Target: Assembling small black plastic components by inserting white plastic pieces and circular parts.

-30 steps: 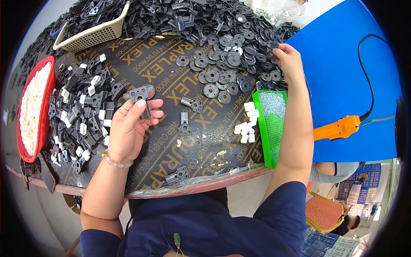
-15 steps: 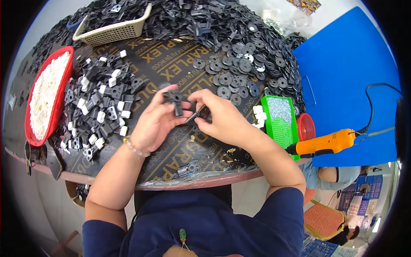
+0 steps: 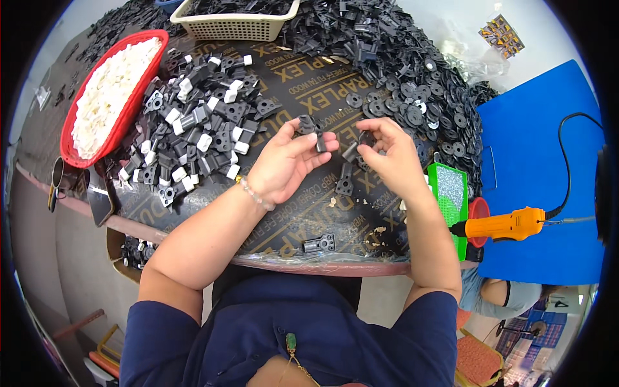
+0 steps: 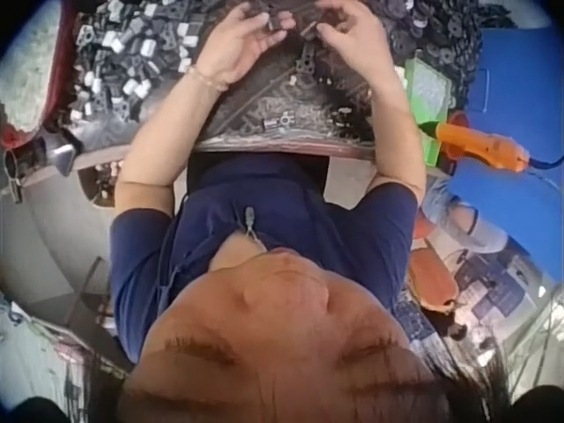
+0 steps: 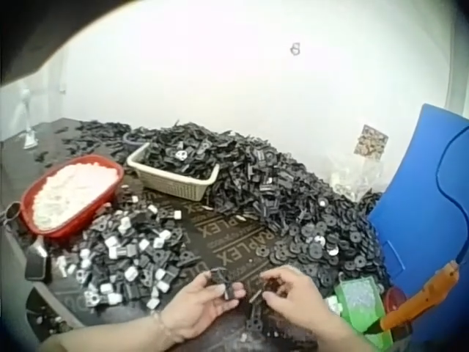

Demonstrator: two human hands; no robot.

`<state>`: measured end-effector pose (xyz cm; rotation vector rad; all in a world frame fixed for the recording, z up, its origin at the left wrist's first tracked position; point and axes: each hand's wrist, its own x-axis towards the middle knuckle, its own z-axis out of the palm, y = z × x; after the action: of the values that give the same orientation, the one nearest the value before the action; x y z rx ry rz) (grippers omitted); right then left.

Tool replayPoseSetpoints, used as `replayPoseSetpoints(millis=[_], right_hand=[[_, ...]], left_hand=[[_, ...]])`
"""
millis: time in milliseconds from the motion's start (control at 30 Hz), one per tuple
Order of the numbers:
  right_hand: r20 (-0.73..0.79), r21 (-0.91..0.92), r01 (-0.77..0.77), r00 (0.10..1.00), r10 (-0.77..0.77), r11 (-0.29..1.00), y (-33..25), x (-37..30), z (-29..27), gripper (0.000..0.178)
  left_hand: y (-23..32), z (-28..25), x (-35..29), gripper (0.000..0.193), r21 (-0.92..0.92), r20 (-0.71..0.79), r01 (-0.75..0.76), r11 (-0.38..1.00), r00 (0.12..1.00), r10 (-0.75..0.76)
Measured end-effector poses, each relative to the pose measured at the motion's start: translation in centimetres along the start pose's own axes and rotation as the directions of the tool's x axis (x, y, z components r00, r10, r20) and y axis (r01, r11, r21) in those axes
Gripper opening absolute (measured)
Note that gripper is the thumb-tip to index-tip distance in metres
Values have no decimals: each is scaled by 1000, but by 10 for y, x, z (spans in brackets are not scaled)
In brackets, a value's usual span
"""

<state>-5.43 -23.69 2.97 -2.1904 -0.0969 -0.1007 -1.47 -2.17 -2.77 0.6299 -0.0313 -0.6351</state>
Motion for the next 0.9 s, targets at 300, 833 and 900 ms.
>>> replayPoseSetpoints(millis=[300,833,900], right_hand=[[193,-604,49,977,86,795,-2,-25,-46,23],[-126,138,-45,990,63,989,23,-50,-6,23],[-43,190,-49,997,58,980,16,-39,5,29]], left_hand=[[11,6,-3,38,-53,-81,-125,991,989,120],[-23,6,-16,34,60,70,185,981,980,-189],[-18,8,-16,34,35,27,112,993,993,-113]])
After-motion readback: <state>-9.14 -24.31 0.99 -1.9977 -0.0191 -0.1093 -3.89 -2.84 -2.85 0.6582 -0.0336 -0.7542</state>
